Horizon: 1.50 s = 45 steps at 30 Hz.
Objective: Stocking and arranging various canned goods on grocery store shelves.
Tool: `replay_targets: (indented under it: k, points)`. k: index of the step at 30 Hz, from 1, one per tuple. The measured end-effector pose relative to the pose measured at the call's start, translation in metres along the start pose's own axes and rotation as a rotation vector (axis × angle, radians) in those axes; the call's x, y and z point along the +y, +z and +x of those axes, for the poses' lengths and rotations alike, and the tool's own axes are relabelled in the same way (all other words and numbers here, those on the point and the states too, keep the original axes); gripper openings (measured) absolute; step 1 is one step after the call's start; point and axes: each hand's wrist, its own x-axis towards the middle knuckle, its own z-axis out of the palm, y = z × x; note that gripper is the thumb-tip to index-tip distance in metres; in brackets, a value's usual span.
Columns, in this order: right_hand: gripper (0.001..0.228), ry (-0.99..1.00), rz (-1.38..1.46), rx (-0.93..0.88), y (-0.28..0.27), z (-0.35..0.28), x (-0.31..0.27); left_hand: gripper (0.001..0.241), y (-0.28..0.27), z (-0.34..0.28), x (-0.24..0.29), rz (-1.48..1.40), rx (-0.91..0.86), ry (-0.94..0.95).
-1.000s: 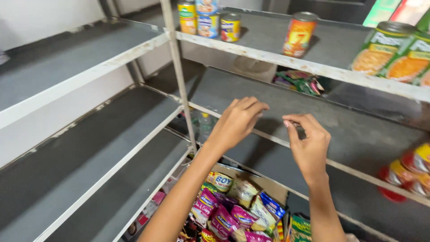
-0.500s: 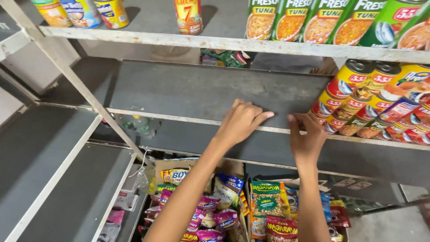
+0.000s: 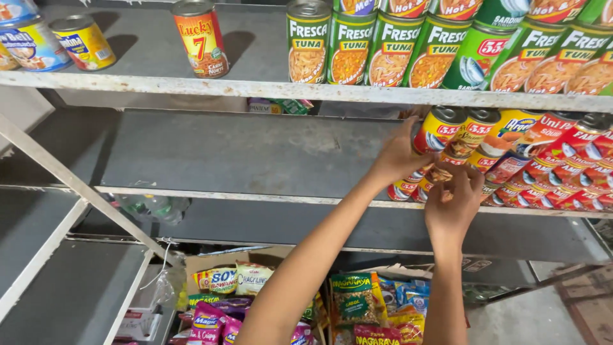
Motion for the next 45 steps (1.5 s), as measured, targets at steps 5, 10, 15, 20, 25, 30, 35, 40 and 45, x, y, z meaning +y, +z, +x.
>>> replay_targets:
  k: [5, 10, 15, 20, 25, 30, 35, 40, 45]
  points:
    - [0.037, -0.062, -0.033, 0.009, -0.007, 0.002, 0.004, 0.087, 0.008, 0.016, 0.025, -0.233, -0.004, -0.121]
    - [0.037, -0.035, -0.039, -0.031, -0.006, 0.001, 0.014, 0.073, 0.027, 0.015, -0.002, -0.252, -0.017, -0.233]
    - [0.034, -0.023, -0.008, -0.043, 0.001, -0.001, 0.021, 0.082, 0.012, 0.014, 0.014, -0.345, 0.053, -0.156]
    - [0.033, -0.054, 0.000, -0.042, 0.007, 0.002, 0.011, 0.067, 0.012, 0.011, 0.008, -0.350, 0.054, -0.200]
    - [0.033, -0.123, 0.008, -0.015, 0.017, 0.004, 0.010, 0.059, 0.001, 0.013, 0.009, -0.346, 0.068, -0.202]
    - [0.043, -0.014, 0.062, -0.039, 0.021, 0.007, -0.003, 0.064, -0.030, 0.007, 0.022, -0.273, 0.078, -0.132]
    - [0.050, -0.176, 0.170, -0.009, 0.026, 0.005, -0.045, 0.075, -0.087, -0.017, 0.029, -0.027, -0.018, -0.070]
    - [0.056, -0.404, 0.079, -0.088, 0.050, 0.000, -0.075, 0.071, -0.152, -0.048, 0.050, 0.053, -0.092, -0.019]
    - [0.056, -0.315, 0.354, -0.181, 0.081, -0.020, -0.116, 0.067, -0.222, -0.074, 0.081, 0.102, -0.077, -0.104]
